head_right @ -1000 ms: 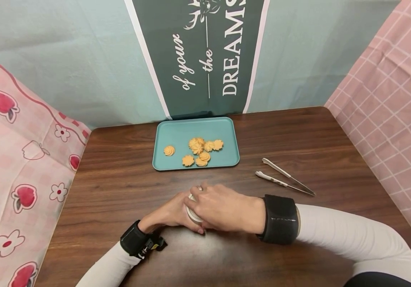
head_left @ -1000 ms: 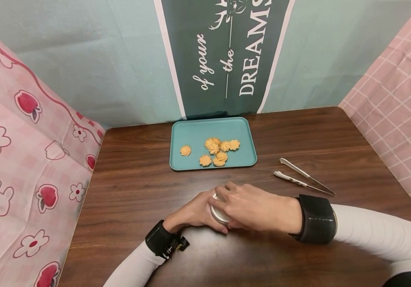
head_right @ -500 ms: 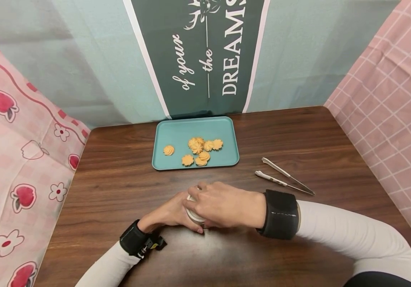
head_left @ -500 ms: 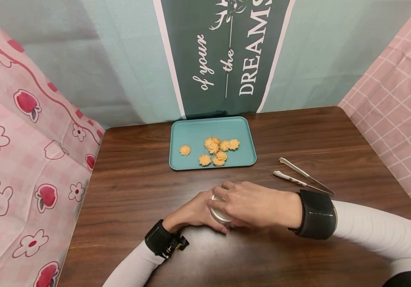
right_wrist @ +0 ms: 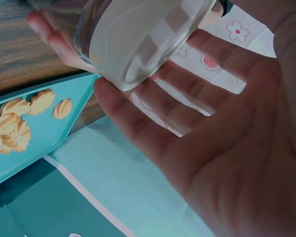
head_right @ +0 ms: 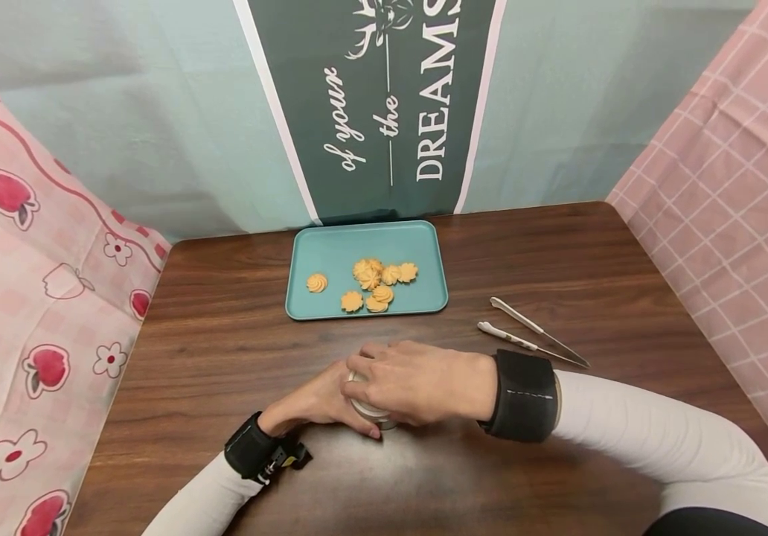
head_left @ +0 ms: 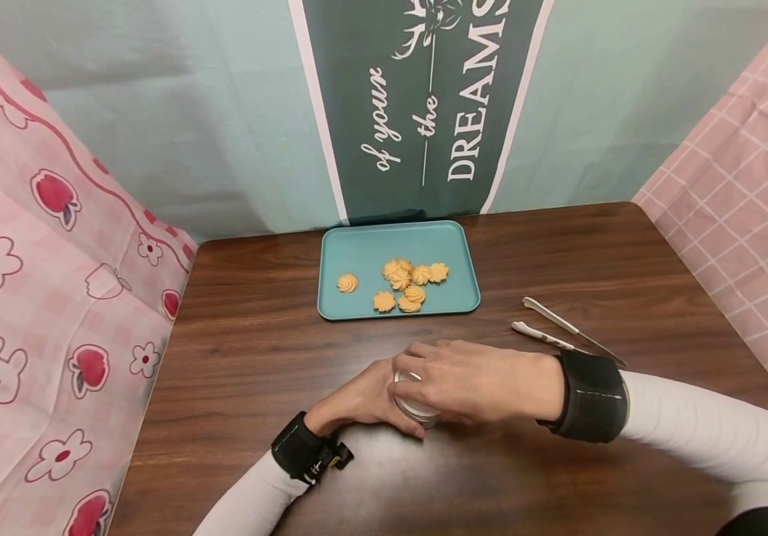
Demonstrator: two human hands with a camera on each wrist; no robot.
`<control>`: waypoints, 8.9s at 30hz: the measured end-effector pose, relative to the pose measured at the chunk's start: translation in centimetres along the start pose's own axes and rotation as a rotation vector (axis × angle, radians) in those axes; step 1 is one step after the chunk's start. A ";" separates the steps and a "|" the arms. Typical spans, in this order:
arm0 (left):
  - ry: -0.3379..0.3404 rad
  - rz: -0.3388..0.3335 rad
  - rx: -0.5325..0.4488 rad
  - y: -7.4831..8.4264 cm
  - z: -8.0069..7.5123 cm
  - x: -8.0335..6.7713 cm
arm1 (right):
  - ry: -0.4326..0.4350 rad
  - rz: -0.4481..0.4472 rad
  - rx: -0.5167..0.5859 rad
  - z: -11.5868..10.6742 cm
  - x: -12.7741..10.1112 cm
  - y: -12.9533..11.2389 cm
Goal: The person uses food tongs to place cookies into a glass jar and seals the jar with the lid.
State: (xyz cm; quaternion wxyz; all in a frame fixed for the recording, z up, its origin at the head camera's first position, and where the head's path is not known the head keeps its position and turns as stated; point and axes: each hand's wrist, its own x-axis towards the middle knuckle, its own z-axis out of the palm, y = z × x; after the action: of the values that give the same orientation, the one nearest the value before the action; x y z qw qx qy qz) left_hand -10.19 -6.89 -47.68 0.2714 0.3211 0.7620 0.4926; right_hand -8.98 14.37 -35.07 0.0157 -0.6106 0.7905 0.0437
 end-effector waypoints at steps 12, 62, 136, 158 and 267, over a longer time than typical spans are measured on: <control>0.006 -0.007 -0.013 -0.1 0.1 -0.1 | -0.032 -0.051 0.036 -0.1 0.2 0.3; 0.006 0.035 0.010 0.2 0.0 0.2 | 0.022 0.326 0.059 0.6 0.3 -2.4; 0.011 0.028 -0.010 0.2 -0.1 0.1 | 0.079 0.253 0.059 -2.2 -2.4 -0.5; 0.011 0.067 0.018 0.1 -0.1 0.2 | 0.054 0.383 0.051 -2.5 -6.1 1.2; -0.014 0.057 0.006 -0.2 -0.5 0.2 | 0.164 0.577 0.168 10.4 -7.2 -0.2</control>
State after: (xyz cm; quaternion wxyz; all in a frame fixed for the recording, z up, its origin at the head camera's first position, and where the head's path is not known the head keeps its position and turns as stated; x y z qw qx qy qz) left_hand -10.72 -7.07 -47.73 0.2616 0.3470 0.7522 0.4954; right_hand -7.23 22.18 -44.91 -0.0108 -0.3592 0.9307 -0.0685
